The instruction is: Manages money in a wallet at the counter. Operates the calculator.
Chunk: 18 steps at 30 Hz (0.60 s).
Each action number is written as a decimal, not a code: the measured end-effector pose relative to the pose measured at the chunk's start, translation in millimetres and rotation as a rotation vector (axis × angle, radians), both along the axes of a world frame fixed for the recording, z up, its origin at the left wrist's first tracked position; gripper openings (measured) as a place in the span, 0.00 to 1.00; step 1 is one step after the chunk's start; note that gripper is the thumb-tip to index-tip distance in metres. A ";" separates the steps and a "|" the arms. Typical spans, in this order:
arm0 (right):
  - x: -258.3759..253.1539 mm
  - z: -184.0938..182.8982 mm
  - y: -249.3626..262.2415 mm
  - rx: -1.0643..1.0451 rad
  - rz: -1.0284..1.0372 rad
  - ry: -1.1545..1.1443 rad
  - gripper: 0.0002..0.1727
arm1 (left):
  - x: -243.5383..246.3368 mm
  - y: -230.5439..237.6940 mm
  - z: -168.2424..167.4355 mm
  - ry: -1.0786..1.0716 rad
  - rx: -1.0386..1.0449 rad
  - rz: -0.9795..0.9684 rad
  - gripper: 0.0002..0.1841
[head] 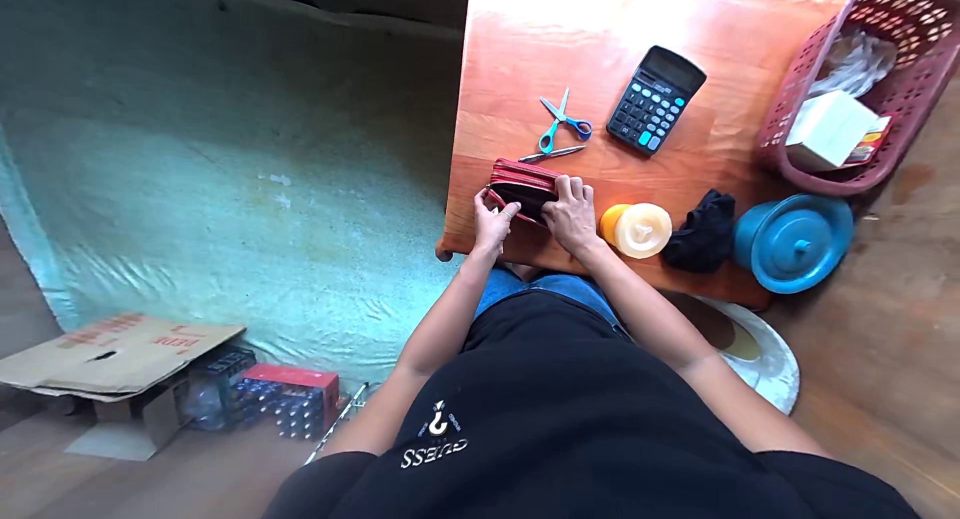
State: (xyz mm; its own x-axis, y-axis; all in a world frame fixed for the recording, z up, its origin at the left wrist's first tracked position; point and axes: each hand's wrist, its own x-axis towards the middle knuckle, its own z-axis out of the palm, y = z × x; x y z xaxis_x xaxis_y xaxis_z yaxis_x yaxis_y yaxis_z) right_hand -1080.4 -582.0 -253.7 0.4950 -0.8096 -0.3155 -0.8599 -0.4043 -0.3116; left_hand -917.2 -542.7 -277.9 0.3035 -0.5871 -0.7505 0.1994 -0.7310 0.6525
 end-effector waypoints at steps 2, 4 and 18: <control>-6.2 0.5 -1.4 -0.003 -0.058 -0.161 0.08 | 4.2 3.4 3.7 0.014 -0.007 -0.026 0.43; -19.0 14.9 -7.1 0.026 -0.169 -0.383 0.08 | 14.2 9.3 14.2 -0.073 -0.028 -0.081 0.45; -28.7 54.9 -95.4 0.560 -0.565 -1.285 0.12 | -3.3 -120.7 97.4 0.129 -0.581 -0.195 0.09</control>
State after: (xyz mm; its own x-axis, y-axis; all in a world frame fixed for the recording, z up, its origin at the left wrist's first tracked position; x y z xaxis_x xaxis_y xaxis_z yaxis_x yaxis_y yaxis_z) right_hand -1109.1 -677.3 -198.8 0.3403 -0.9075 -0.2464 0.1118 0.2992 -0.9476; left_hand -920.5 -663.4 -180.5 0.0780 -0.9458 -0.3151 0.2016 -0.2946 0.9341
